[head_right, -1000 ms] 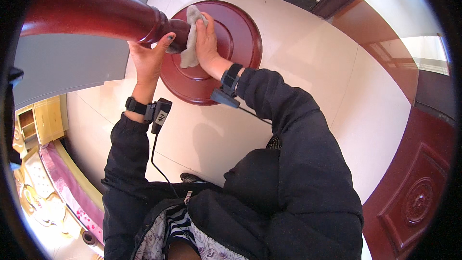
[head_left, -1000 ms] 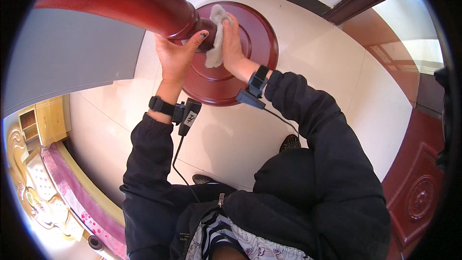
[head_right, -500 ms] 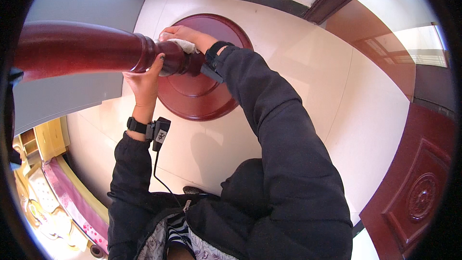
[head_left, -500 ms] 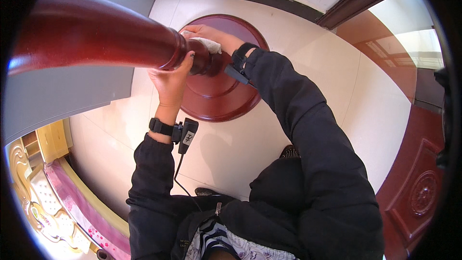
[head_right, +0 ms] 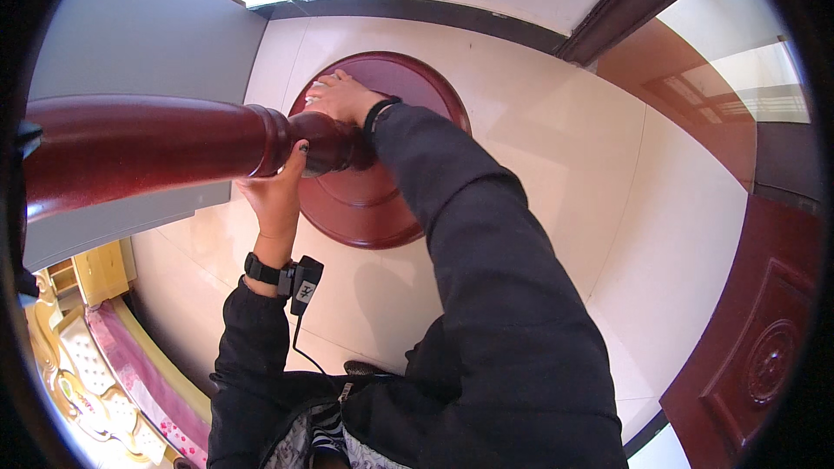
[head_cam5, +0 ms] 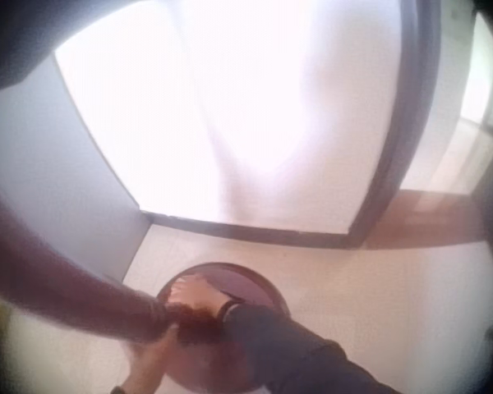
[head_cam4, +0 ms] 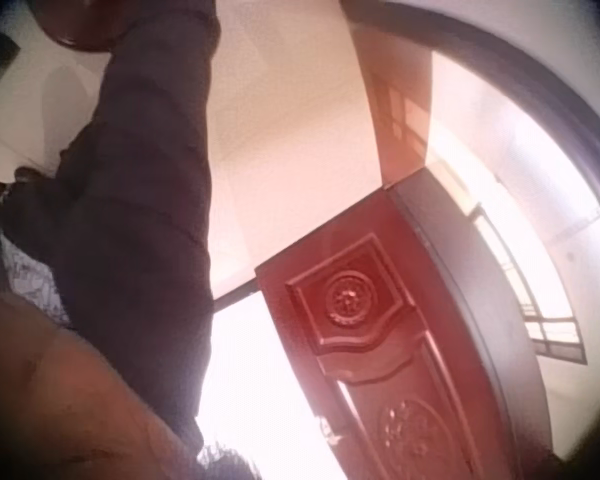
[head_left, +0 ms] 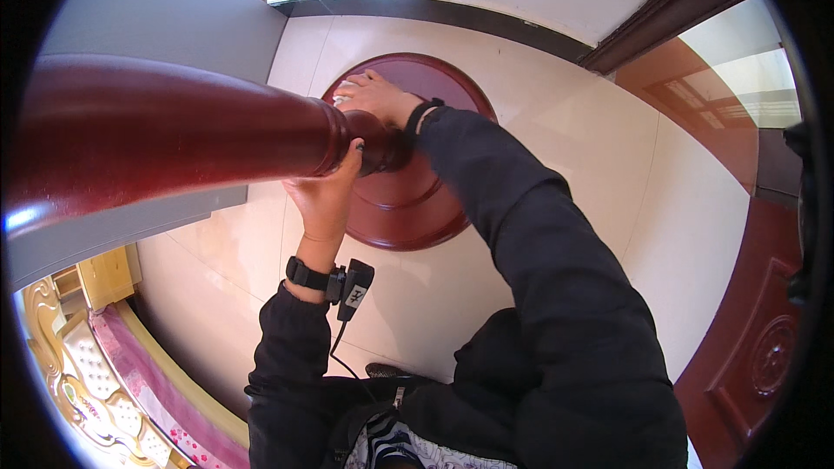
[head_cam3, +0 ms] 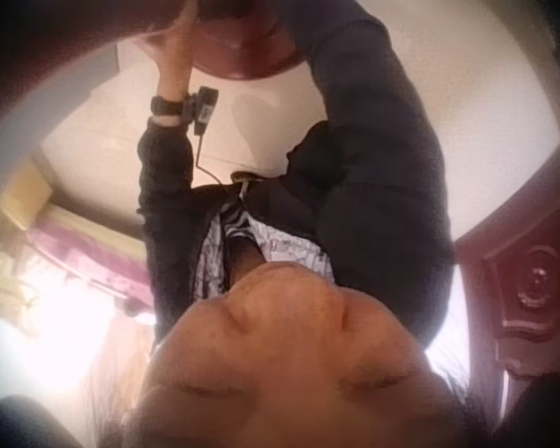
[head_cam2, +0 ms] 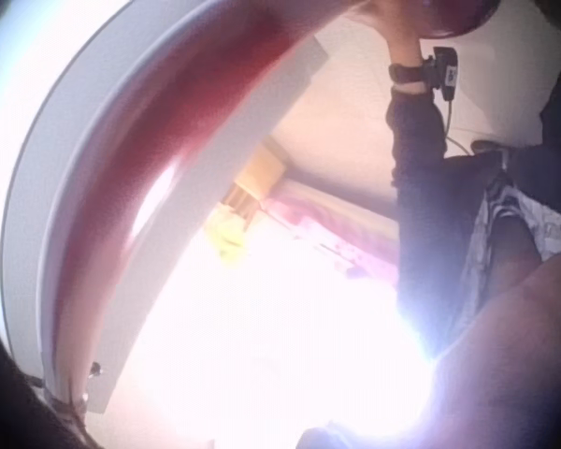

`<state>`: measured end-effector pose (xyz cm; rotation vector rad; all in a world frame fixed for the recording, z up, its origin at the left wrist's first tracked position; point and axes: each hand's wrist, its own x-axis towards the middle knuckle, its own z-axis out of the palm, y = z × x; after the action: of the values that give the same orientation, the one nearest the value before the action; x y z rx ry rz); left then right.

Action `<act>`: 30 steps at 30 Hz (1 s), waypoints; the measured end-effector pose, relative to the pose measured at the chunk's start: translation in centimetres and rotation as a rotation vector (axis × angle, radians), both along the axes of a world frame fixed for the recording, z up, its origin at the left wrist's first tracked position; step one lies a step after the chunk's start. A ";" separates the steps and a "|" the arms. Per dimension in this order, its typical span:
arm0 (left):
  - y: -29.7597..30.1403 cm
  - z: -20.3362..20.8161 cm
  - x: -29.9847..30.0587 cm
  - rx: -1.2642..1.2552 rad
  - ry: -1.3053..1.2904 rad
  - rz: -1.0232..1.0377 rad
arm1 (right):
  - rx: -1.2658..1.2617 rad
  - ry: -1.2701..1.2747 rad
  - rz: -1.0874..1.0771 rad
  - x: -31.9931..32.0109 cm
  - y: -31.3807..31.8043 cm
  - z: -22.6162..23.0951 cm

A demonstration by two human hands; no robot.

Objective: The person wipes a wooden coat rack with a cloth, cleaning the hooks, pole, and base. They move around the rack to reach different sides and continue wiping until the end of the clip.

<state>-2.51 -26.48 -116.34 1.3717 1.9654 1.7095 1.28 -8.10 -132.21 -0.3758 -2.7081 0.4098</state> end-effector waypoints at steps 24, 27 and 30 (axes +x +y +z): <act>0.0 0.8 0.1 0.008 -0.010 -0.085 | -0.101 0.114 -0.499 8.7 1.8 -1.0; 0.2 0.7 0.2 0.040 -0.091 -0.077 | -0.084 0.048 -0.589 10.6 0.8 -0.7; 0.3 0.9 0.1 0.055 -0.020 -0.069 | -0.102 -0.011 -0.656 12.3 -0.4 -0.2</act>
<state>-2.38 -26.17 -115.48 1.4179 1.8518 1.7511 13.54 -8.51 -132.46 -1.2392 -2.3891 0.3467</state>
